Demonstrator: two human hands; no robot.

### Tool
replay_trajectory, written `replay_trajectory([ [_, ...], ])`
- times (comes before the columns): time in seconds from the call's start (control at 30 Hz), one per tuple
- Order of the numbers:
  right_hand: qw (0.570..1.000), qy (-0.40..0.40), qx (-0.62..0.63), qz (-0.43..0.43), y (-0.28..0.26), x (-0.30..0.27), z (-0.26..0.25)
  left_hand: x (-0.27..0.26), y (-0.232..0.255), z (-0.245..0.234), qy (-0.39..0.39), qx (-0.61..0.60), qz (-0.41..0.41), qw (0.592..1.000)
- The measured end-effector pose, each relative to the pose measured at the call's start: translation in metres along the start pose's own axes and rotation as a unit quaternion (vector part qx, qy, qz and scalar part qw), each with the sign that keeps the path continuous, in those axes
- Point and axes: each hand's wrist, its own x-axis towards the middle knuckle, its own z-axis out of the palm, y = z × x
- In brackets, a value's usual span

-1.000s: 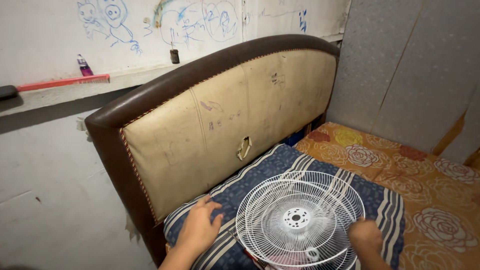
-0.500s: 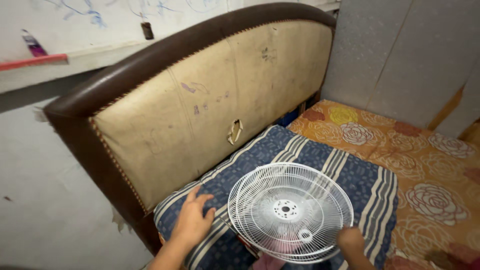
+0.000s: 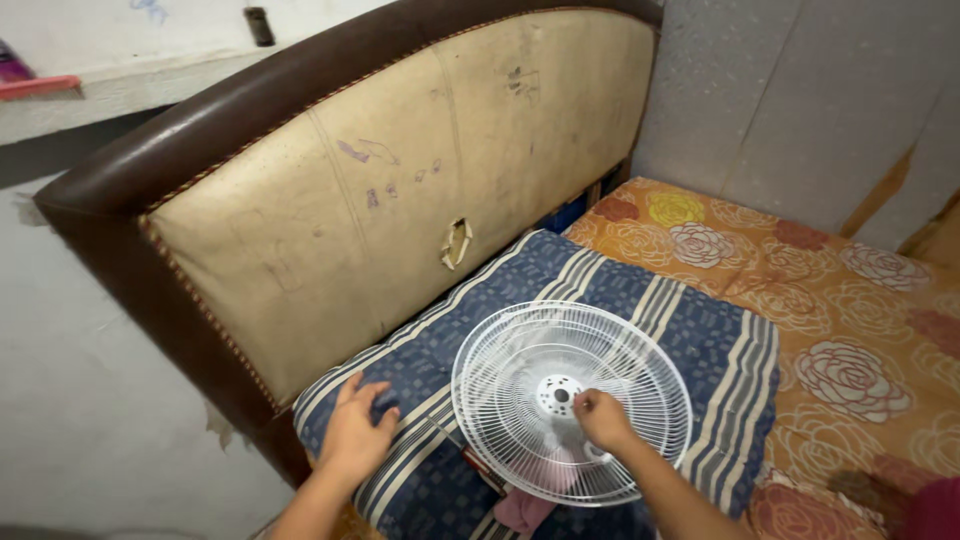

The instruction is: The person unplugs a standing electric fan, then removes the front grille, the fan blades, and the rear grille, placing each part on the bed. The video ends with the fan fully disassembled.

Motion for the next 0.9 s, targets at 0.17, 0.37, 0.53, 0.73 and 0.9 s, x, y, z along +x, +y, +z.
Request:
replay_trajectory([
  [0.17,0.963,-0.193,0.189,-0.016,-0.064,-0.009,0.088,-0.016,-0.044,-0.010,0.035,0.013,-0.009,0.999],
  [0.37,0.937,-0.302,0.178,-0.003,-0.111,-0.047,0.192,-0.046,-0.086,-0.047,0.058,-0.006,-0.094,0.994],
  [0.53,0.943,-0.281,-0.160,-0.083,-0.117,-0.046,0.239,-0.074,-0.110,-0.084,0.072,-0.014,-0.142,0.987],
  [0.73,0.931,-0.213,-0.280,-0.094,-0.078,-0.050,0.262,-0.101,-0.137,-0.113,0.105,-0.002,-0.162,0.981],
  [0.9,0.931,-0.129,-0.334,-0.076,-0.068,-0.060,0.279,-0.127,-0.147,-0.125,0.124,-0.021,-0.201,0.971],
])
